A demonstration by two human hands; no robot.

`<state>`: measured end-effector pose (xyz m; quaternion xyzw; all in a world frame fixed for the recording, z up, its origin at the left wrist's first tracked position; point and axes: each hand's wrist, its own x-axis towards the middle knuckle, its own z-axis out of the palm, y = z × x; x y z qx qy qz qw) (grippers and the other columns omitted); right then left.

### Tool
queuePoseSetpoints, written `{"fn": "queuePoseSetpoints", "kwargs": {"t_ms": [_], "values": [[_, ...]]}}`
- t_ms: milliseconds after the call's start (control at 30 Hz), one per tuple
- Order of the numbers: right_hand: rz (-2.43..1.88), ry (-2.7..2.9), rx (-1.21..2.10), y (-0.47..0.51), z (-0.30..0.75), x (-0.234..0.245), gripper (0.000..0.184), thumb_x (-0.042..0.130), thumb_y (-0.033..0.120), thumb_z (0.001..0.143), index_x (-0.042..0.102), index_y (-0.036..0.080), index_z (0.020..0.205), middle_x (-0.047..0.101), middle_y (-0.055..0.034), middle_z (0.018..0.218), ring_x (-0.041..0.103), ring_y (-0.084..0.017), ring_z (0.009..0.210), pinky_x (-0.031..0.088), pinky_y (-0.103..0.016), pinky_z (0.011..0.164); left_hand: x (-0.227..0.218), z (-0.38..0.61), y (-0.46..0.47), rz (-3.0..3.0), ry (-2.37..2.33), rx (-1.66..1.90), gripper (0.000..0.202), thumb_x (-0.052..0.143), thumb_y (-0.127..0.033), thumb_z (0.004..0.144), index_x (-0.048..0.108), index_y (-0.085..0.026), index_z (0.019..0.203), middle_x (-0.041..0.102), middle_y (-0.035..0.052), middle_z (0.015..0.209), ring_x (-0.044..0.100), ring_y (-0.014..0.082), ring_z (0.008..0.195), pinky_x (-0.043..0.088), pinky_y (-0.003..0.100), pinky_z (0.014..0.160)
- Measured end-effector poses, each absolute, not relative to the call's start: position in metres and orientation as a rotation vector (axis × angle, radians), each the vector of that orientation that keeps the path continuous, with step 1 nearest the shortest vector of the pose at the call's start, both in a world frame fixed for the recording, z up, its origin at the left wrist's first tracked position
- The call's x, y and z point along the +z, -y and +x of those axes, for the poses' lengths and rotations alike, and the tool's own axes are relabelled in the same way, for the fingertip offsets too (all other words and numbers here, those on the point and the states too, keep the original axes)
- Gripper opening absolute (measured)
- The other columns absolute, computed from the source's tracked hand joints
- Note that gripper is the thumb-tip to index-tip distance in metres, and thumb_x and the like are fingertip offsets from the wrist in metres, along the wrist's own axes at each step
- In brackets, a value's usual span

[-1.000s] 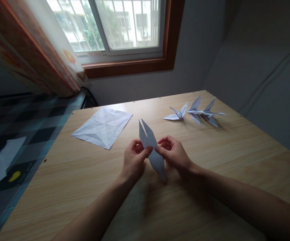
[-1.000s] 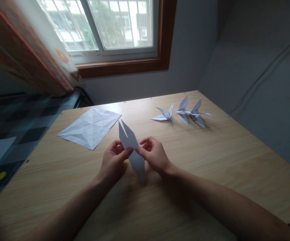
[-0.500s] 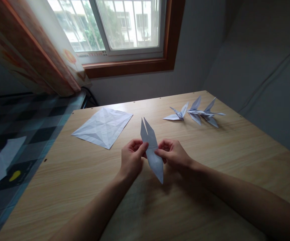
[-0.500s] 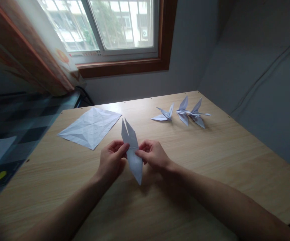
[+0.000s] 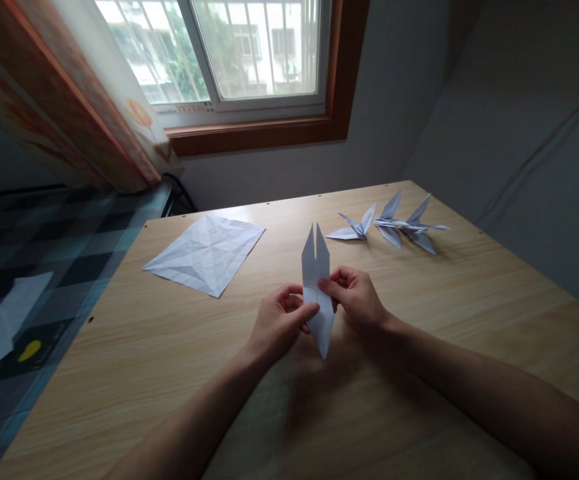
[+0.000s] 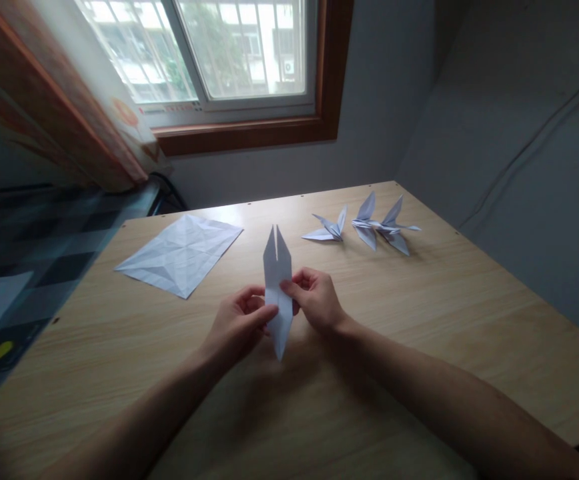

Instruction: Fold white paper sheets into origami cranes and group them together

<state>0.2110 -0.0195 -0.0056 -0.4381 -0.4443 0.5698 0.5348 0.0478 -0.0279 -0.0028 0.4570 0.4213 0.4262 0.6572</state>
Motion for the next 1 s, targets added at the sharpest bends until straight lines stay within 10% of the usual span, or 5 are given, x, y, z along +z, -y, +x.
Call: {"fn": "queuePoseSetpoints", "kwargs": {"t_ms": [700, 867, 1000], "values": [[-0.888, 1.252, 1.612, 0.0256, 0.2081, -0.0109, 0.037, 0.073, 0.04, 0.077, 0.052, 0.021, 0.1, 0.055, 0.0095, 0.054, 0.053, -0.01, 0.038, 0.042, -0.019, 0.035, -0.0041, 0.0435, 0.0237, 0.983, -1.005, 1.245, 0.031, 0.078, -0.037, 0.071, 0.058, -0.014, 0.075, 0.064, -0.0004, 0.06, 0.056, 0.0102, 0.05, 0.043, 0.021, 0.049], [-0.8, 1.228, 1.357, 0.0274, 0.2087, -0.01, 0.031, 0.061, 0.025, 0.082, 0.051, 0.025, 0.112, 0.064, 0.002, 0.088, 0.062, -0.01, 0.062, 0.053, -0.024, 0.057, -0.0035, 0.0446, 0.0239, 0.953, -0.981, 1.243, 0.04, 0.079, -0.03, 0.069, 0.048, -0.02, 0.091, 0.061, -0.0059, 0.059, 0.058, 0.0116, 0.051, 0.044, 0.021, 0.05], [-0.795, 1.344, 1.356, 0.027, 0.2112, -0.0125, 0.025, 0.054, 0.019, 0.081, 0.059, 0.021, 0.105, 0.064, 0.0033, 0.07, 0.058, -0.011, 0.06, 0.048, -0.024, 0.058, 0.0008, 0.0456, 0.0263, 1.011, -0.96, 1.251, 0.047, 0.077, -0.026, 0.071, 0.049, -0.023, 0.108, 0.065, -0.0044, 0.07, 0.06, 0.0125, 0.054, 0.044, 0.021, 0.05]]}}
